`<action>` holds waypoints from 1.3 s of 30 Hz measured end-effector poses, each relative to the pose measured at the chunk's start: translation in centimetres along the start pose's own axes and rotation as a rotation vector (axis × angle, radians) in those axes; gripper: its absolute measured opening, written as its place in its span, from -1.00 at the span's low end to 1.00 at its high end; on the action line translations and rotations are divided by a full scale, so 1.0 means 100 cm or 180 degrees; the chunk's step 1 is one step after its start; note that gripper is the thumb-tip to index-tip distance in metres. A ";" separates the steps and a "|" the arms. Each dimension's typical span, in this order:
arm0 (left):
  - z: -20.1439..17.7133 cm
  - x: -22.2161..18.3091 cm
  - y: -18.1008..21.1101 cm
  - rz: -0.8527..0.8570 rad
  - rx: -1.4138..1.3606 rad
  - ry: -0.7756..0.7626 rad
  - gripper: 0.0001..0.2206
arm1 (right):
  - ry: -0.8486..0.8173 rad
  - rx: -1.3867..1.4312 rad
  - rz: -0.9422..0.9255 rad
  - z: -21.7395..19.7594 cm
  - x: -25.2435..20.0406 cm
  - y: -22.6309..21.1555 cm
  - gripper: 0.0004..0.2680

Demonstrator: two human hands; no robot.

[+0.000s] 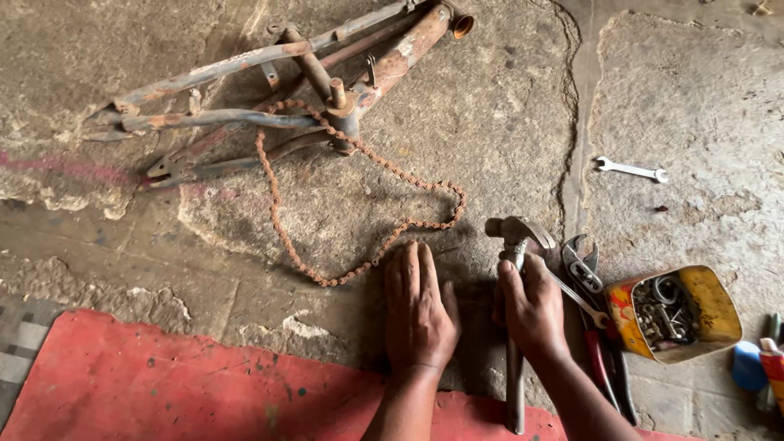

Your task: The person uses a hammer and a punch to remove a link from a bicycle chain on the floor, then picks up the chain to show its condition.

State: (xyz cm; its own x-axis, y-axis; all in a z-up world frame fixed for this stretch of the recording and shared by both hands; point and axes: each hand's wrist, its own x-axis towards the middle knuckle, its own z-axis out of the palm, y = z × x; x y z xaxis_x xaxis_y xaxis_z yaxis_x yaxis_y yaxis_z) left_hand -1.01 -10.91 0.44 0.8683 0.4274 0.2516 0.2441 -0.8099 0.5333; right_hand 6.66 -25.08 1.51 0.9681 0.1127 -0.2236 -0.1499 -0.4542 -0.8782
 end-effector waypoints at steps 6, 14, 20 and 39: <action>0.004 -0.004 -0.002 0.0119 -0.0104 0.0404 -0.63 | -0.0106 0.0492 -0.0002 0.001 0.001 0.003 -0.87; -0.003 0.023 0.004 -0.0319 -0.0137 0.0301 -0.89 | -0.0098 0.0516 0.0199 0.000 0.003 -0.004 -0.87; -0.006 0.026 0.002 -0.0775 -0.0769 0.0583 -0.94 | -0.0155 0.0668 0.0262 0.000 0.002 -0.005 -0.87; -0.070 0.061 -0.071 -0.2114 -0.4607 -0.0057 -0.78 | -0.0066 0.0504 0.0019 -0.001 0.003 -0.002 -0.88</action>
State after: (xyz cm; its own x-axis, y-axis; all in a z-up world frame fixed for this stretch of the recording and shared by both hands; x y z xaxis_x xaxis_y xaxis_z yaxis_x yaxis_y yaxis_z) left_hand -0.48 0.25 3.84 0.7868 0.5205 -0.3317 -0.0244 0.5632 0.8259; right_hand 7.01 -25.03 1.71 0.9631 0.1293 -0.2361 -0.1869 -0.3101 -0.9321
